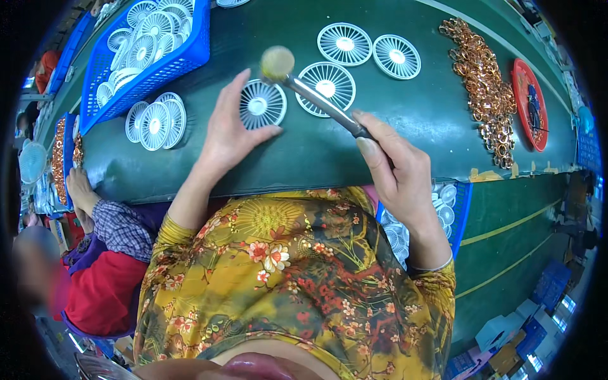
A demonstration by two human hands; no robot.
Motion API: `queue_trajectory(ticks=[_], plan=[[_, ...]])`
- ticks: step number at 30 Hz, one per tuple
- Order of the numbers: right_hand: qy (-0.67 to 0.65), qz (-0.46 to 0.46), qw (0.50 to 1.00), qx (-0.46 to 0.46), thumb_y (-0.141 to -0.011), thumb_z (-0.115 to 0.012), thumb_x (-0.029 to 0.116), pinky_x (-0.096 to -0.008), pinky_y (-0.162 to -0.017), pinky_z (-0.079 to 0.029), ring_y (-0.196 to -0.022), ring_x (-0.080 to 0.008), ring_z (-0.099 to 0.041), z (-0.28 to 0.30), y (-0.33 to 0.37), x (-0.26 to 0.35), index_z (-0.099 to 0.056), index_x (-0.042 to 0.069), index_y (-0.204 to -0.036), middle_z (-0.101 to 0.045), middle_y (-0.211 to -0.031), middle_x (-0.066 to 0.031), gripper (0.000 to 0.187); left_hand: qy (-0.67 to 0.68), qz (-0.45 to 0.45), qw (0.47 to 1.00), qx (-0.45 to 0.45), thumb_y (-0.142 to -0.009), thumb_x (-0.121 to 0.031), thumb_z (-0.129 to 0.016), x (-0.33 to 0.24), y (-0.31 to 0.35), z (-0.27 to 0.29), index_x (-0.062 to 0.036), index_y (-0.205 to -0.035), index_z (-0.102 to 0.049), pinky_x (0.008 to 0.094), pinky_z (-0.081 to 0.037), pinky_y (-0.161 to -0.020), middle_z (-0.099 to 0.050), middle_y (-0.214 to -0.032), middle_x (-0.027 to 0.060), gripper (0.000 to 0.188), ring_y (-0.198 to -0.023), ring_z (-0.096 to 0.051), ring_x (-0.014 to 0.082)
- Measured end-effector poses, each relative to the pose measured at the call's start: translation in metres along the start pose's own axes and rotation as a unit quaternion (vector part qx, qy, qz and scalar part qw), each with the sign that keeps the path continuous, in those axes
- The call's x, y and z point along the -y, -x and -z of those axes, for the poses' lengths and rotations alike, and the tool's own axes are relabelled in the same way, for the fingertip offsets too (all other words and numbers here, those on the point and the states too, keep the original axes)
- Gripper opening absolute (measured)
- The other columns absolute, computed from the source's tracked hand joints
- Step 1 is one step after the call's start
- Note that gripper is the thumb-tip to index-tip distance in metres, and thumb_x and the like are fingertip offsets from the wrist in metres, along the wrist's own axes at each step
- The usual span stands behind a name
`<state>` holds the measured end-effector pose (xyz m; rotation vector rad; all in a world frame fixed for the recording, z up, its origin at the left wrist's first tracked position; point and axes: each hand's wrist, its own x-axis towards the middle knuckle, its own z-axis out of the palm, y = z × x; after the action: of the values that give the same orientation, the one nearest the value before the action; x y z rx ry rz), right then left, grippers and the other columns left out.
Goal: Assembling metal rings into plastic fan guard frames using a small hammer on a production line.
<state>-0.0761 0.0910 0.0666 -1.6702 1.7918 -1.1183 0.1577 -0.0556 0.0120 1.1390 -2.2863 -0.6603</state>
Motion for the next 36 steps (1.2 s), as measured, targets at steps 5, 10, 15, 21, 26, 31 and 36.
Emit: queue_trajectory(ticks=[5,10,15,21,26,31,36], plan=[[0.174,0.002,0.981,0.085,-0.090,-0.062,0.018,-0.0417,-0.063,-0.053,-0.072,-0.0351,-0.065,-0.034,0.001,-0.017,-0.062,0.015,-0.121,-0.067,-0.087,-0.0175,0.031,0.065,0.019,0.998,0.001,-0.058,-0.025,-0.088,-0.005,-0.001,-0.011,-0.0050,-0.146,-0.023,0.0443,-0.044,-0.099,-0.050,-0.131,0.0218,0.111,-0.120,-0.050,0.0378],[0.124,0.047,0.990,0.049,-0.090,-0.062,0.015,-0.0391,-0.060,-0.051,-0.069,-0.0332,-0.065,-0.024,-0.010,-0.002,-0.062,0.015,-0.121,-0.068,-0.085,-0.0152,0.032,0.082,0.042,0.996,-0.006,-0.056,-0.026,-0.090,0.001,0.002,-0.013,-0.0064,-0.148,-0.014,0.0444,-0.044,-0.099,-0.051,-0.131,0.0201,0.121,-0.120,-0.050,0.0374],[0.203,-0.016,0.972,0.116,-0.092,-0.059,0.018,-0.0399,-0.064,-0.052,-0.074,-0.0350,-0.066,-0.034,-0.008,-0.006,-0.061,0.012,-0.121,-0.068,-0.089,-0.0186,0.030,0.091,0.030,0.995,-0.015,-0.059,-0.026,-0.088,-0.002,0.005,-0.012,-0.0039,-0.146,-0.021,0.0443,-0.040,-0.104,-0.046,-0.136,0.0214,0.112,-0.125,-0.046,0.0378],[0.108,-0.052,0.989,0.088,-0.091,-0.061,0.018,-0.0379,-0.064,-0.052,-0.076,-0.0342,-0.068,-0.027,-0.009,-0.014,-0.064,0.009,-0.118,-0.069,-0.094,-0.0196,0.028,-0.035,-0.059,0.971,-0.231,-0.069,-0.020,-0.083,0.022,0.018,0.025,0.0016,-0.136,-0.043,0.0424,-0.033,-0.109,-0.046,-0.138,0.0252,0.080,-0.132,-0.042,0.0372],[0.032,0.008,0.989,0.146,-0.091,-0.061,0.019,-0.0379,-0.068,-0.052,-0.080,-0.0339,-0.068,-0.027,-0.003,-0.008,-0.065,0.009,-0.117,-0.069,-0.097,-0.0173,0.028,-0.192,0.053,0.940,-0.277,-0.070,-0.026,-0.082,0.067,0.050,0.055,0.0024,-0.127,-0.047,0.0519,-0.030,-0.108,-0.045,-0.134,0.0269,0.073,-0.130,-0.037,0.0462],[0.077,-0.035,0.982,0.168,-0.092,-0.061,0.023,-0.0373,-0.067,-0.052,-0.077,-0.0354,-0.066,-0.034,-0.007,-0.009,-0.065,0.009,-0.116,-0.069,-0.093,-0.0171,0.028,-0.175,0.112,0.941,-0.269,-0.078,-0.016,-0.075,0.076,0.059,0.059,-0.0054,-0.083,-0.058,0.0572,-0.021,-0.110,-0.052,-0.131,0.0212,0.021,-0.132,-0.038,0.0428],[0.112,-0.075,0.986,0.100,-0.093,-0.059,0.024,-0.0385,-0.063,-0.050,-0.072,-0.0354,-0.066,-0.031,-0.010,-0.019,-0.064,0.008,-0.115,-0.068,-0.089,-0.0187,0.028,-0.120,-0.010,0.945,-0.305,-0.077,-0.010,-0.075,0.049,0.049,0.047,-0.0054,-0.080,-0.057,0.0549,-0.025,-0.109,-0.054,-0.130,0.0200,0.019,-0.131,-0.041,0.0413]])
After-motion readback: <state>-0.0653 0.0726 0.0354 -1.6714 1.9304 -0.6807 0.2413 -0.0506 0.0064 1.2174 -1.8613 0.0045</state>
